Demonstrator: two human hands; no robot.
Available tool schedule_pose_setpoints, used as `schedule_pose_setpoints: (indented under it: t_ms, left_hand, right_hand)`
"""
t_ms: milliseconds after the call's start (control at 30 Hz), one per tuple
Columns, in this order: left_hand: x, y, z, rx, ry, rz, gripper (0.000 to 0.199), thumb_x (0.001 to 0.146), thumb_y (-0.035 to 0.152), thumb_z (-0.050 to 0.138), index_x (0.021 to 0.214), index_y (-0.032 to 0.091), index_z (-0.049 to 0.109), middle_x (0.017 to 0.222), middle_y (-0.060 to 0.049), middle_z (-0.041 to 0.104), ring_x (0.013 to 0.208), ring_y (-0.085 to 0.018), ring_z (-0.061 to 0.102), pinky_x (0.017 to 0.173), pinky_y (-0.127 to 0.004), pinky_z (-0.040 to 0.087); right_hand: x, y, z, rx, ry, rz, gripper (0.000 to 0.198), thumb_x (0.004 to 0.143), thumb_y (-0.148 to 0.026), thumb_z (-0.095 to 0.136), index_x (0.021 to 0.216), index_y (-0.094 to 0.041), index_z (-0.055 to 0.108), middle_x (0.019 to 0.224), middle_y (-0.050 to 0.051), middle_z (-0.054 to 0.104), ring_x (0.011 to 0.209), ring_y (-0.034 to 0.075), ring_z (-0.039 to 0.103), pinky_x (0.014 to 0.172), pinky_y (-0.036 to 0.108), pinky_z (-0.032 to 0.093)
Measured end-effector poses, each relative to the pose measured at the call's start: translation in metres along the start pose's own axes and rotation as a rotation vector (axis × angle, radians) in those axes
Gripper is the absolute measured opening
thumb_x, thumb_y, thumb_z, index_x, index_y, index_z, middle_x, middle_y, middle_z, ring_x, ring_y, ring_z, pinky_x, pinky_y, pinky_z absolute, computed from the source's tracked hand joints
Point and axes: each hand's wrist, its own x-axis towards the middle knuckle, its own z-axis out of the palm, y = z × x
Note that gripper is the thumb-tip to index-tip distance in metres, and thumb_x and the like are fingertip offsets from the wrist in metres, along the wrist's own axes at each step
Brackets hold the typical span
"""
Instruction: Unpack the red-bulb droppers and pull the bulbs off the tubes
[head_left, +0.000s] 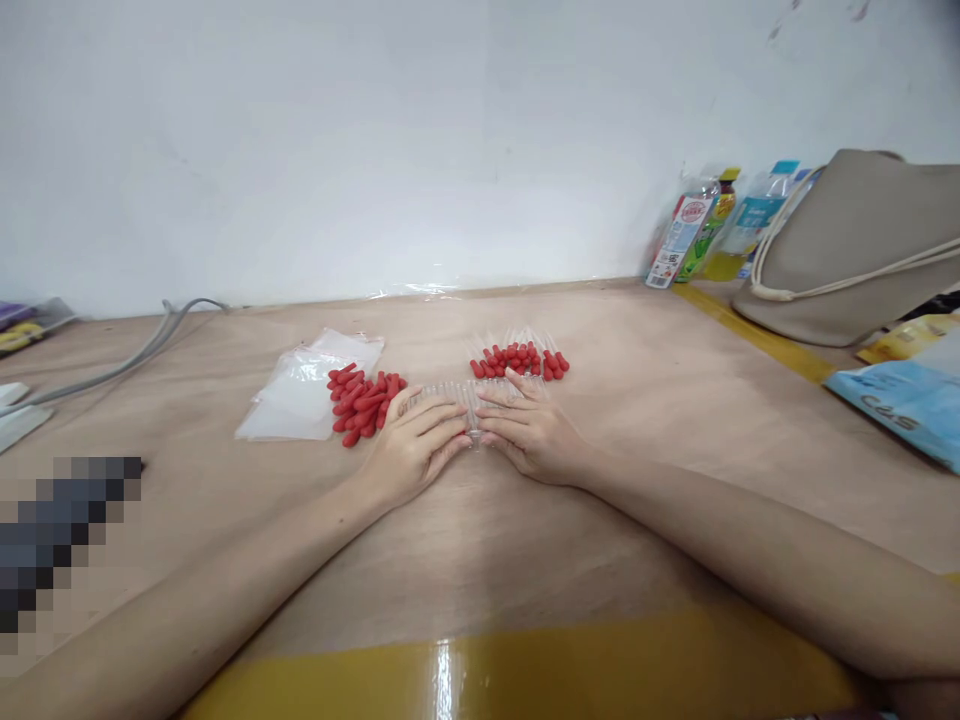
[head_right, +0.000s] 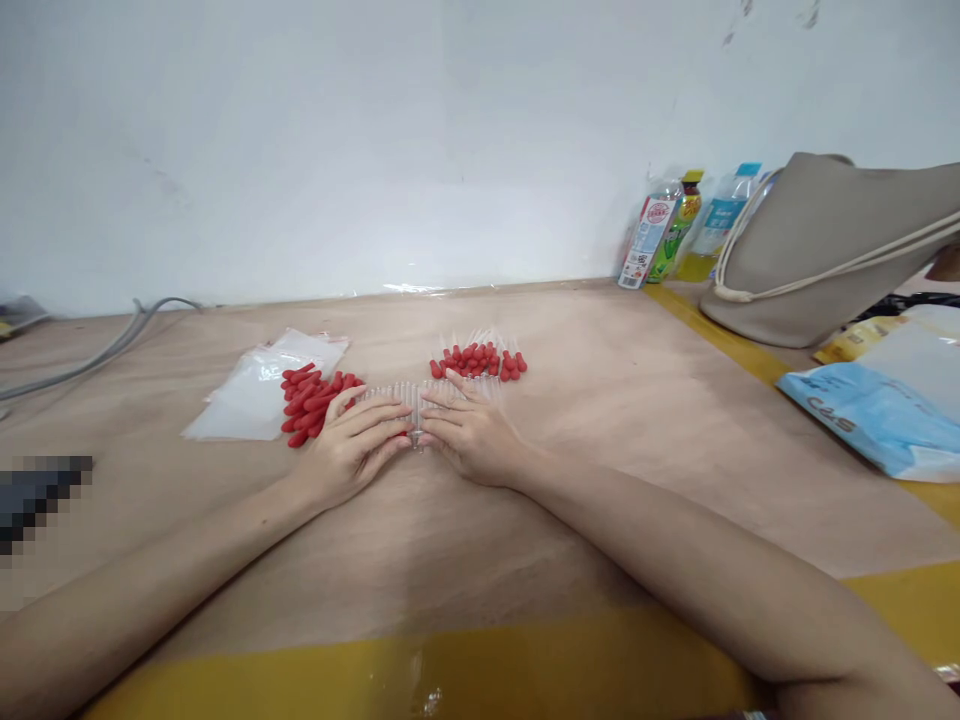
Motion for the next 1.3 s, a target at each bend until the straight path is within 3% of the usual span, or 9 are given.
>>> schedule_pose_setpoints:
  t_ms: [167, 633, 833, 1033, 1133, 1200, 1300]
  left_hand:
    - [0.0, 0.002, -0.004, -0.001, -0.039, 0.03, 0.015, 0.085, 0.022, 0.049, 0.093, 0.021, 0.061, 0.101, -0.004, 0.067, 0.105, -0.02, 0.057, 0.104, -0.048, 0.023]
    - [-0.002, 0.004, -0.009, -0.011, 0.01, 0.112, 0.012, 0.083, 0.016, 0.05, 0.092, 0.018, 0.058, 0.093, -0.002, 0.069, 0.1, -0.018, 0.06, 0.107, -0.046, 0.02]
    - [-0.005, 0.001, -0.007, -0.018, 0.002, 0.152, 0.013, 0.084, 0.016, 0.05, 0.095, 0.019, 0.057, 0.098, -0.003, 0.068, 0.104, -0.019, 0.058, 0.108, -0.049, 0.018]
    - [-0.01, -0.001, -0.008, 0.004, 0.01, 0.194, 0.014, 0.083, 0.015, 0.052, 0.097, 0.018, 0.056, 0.104, -0.004, 0.066, 0.11, -0.02, 0.054, 0.106, -0.048, 0.027]
    - [-0.015, -0.007, -0.01, 0.014, 0.078, 0.169, 0.015, 0.082, 0.013, 0.053, 0.096, 0.018, 0.057, 0.104, -0.005, 0.066, 0.11, -0.021, 0.055, 0.102, -0.046, 0.034]
    - [-0.018, -0.013, -0.011, 0.015, 0.131, 0.13, 0.015, 0.081, 0.014, 0.054, 0.095, 0.018, 0.058, 0.1, -0.005, 0.067, 0.103, -0.021, 0.059, 0.093, -0.041, 0.043]
    - [-0.017, -0.022, -0.016, 0.006, 0.176, 0.017, 0.013, 0.081, 0.019, 0.055, 0.093, 0.019, 0.06, 0.092, -0.004, 0.066, 0.085, -0.016, 0.062, 0.075, -0.03, 0.051]
  right_hand:
    - [-0.002, 0.001, 0.002, 0.069, 0.014, -0.047, 0.02, 0.086, -0.018, 0.046, 0.09, -0.014, 0.064, 0.094, 0.008, 0.069, 0.105, 0.018, 0.058, 0.104, 0.041, 0.036]
    - [-0.008, 0.001, -0.001, 0.104, 0.045, -0.1, 0.015, 0.084, -0.015, 0.049, 0.091, -0.011, 0.061, 0.094, 0.012, 0.068, 0.096, 0.017, 0.062, 0.095, 0.035, 0.047]
    - [-0.008, -0.001, -0.005, 0.11, 0.052, -0.124, 0.015, 0.083, -0.013, 0.05, 0.094, -0.01, 0.06, 0.095, 0.012, 0.068, 0.095, 0.016, 0.062, 0.094, 0.034, 0.048]
    - [-0.014, 0.0, -0.011, 0.112, 0.027, -0.131, 0.019, 0.084, -0.012, 0.049, 0.1, -0.012, 0.058, 0.1, 0.012, 0.066, 0.102, 0.016, 0.058, 0.095, 0.035, 0.047]
    - [-0.017, 0.006, -0.016, 0.093, 0.056, -0.09, 0.021, 0.084, -0.011, 0.047, 0.102, -0.013, 0.058, 0.103, 0.011, 0.065, 0.104, 0.017, 0.057, 0.093, 0.036, 0.046]
    - [-0.018, 0.009, -0.018, 0.033, 0.109, 0.004, 0.019, 0.084, -0.014, 0.048, 0.099, -0.016, 0.059, 0.096, 0.008, 0.066, 0.096, 0.016, 0.059, 0.085, 0.034, 0.047]
    - [-0.014, 0.013, -0.02, -0.157, 0.131, 0.163, 0.014, 0.083, -0.023, 0.053, 0.09, -0.021, 0.065, 0.068, 0.001, 0.064, 0.069, 0.013, 0.056, 0.07, 0.032, 0.042]
